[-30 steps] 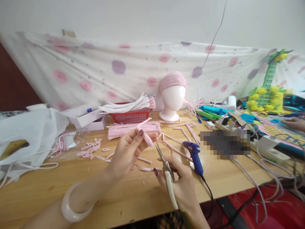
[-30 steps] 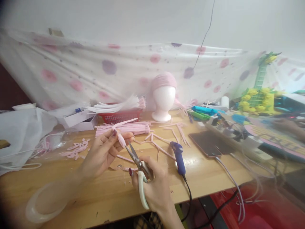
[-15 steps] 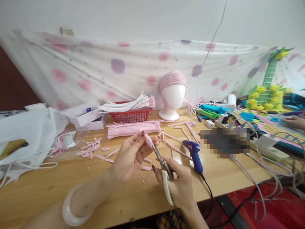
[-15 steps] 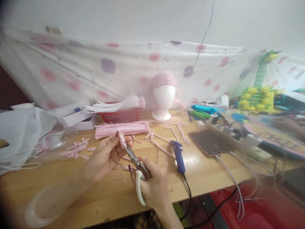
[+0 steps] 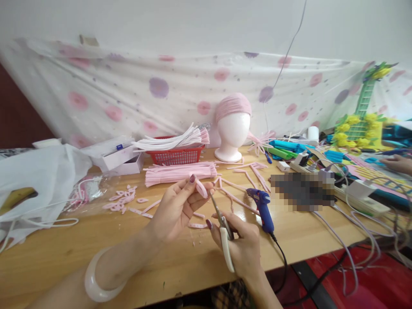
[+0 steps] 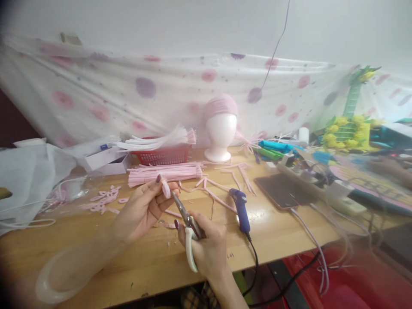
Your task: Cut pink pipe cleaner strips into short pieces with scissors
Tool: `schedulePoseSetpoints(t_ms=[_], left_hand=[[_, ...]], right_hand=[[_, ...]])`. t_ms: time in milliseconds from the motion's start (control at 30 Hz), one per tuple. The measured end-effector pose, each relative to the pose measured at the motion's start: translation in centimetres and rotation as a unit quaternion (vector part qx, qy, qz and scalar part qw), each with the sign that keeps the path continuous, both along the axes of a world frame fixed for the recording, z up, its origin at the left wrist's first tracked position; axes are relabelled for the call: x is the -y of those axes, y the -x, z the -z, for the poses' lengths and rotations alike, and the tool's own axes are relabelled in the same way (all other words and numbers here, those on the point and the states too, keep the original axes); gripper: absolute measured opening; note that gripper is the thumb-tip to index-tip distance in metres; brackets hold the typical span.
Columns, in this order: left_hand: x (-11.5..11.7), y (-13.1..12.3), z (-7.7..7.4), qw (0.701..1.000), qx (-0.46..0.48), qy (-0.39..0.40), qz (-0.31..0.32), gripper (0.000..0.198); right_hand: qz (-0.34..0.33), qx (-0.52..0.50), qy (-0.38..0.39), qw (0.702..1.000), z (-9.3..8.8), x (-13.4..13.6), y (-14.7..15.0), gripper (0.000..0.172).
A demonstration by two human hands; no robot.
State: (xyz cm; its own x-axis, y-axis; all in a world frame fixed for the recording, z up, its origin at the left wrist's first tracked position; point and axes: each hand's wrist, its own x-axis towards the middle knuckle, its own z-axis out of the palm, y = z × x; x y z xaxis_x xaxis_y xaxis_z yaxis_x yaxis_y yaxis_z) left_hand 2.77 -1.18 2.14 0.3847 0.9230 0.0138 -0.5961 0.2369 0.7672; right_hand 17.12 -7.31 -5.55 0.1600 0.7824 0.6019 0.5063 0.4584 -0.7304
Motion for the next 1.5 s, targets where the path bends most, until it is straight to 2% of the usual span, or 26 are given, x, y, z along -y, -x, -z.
schedulePoseSetpoints(t_ms=[167,267,400,500,700,800,867,967,1067,1133,1200,1300,1367,1500], left_hand=[[-0.2,0.3,0.1,0.999,-0.034,-0.033,-0.025,0.018],[-0.3,0.3,0.2,0.996,-0.066,-0.054,-0.034,0.017],[-0.4,0.2,0.6,0.987,-0.135,-0.088,-0.019,0.015],[-0.3,0.0,1.0,0.979,-0.17,-0.111,-0.016,0.017],[-0.3,-0.2,1.6,0.977,-0.182,-0.109,0.004,0.017],[-0.1,-0.3,1.9,0.977,-0.181,-0.107,0.03,0.023],[0.1,-0.5,1.8,0.981,-0.153,-0.1,0.061,0.028],[0.5,-0.7,1.5,0.986,-0.097,-0.097,0.097,0.028],[0.5,-0.9,1.2,0.987,-0.091,-0.099,0.089,0.027],[0.3,-0.7,1.0,0.988,-0.096,-0.094,0.073,0.025],[-0.2,-0.5,0.9,0.992,-0.083,-0.09,0.037,0.02],[-0.9,0.1,0.4,0.993,-0.056,-0.098,-0.018,0.014],[-1.2,0.5,-0.1,0.992,-0.057,-0.107,-0.025,0.015],[-1.5,1.1,-0.9,0.986,-0.106,-0.131,-0.014,0.024]], right_hand=[[-0.009,-0.059,0.038,0.997,-0.6,0.0,-0.7,0.019],[-0.04,-0.11,0.078,0.99,-1.1,-0.2,-1.0,0.025],[-0.083,-0.24,0.102,0.962,-1.4,-0.5,-0.6,0.028],[-0.092,-0.313,0.1,0.94,-1.7,-0.6,-0.1,0.032],[-0.108,-0.357,0.111,0.921,-1.7,-1.0,0.2,0.035],[-0.126,-0.381,0.114,0.909,-1.4,-1.4,0.3,0.033],[-0.16,-0.413,0.125,0.888,-1.4,-1.6,0.4,0.029],[-0.23,-0.48,0.159,0.831,-1.8,-1.7,0.6,0.026],[-0.276,-0.505,0.204,0.792,-1.9,-1.6,0.9,0.024],[-0.302,-0.496,0.222,0.783,-1.6,-1.6,1.1,0.027],[-0.304,-0.469,0.213,0.801,-1.1,-1.5,1.0,0.032],[-0.233,-0.369,0.159,0.885,-0.4,-1.3,0.3,0.034],[-0.186,-0.283,0.141,0.93,-0.3,-1.1,-0.5,0.034],[-0.134,-0.161,0.163,0.964,-1.1,-0.6,-1.5,0.034]])
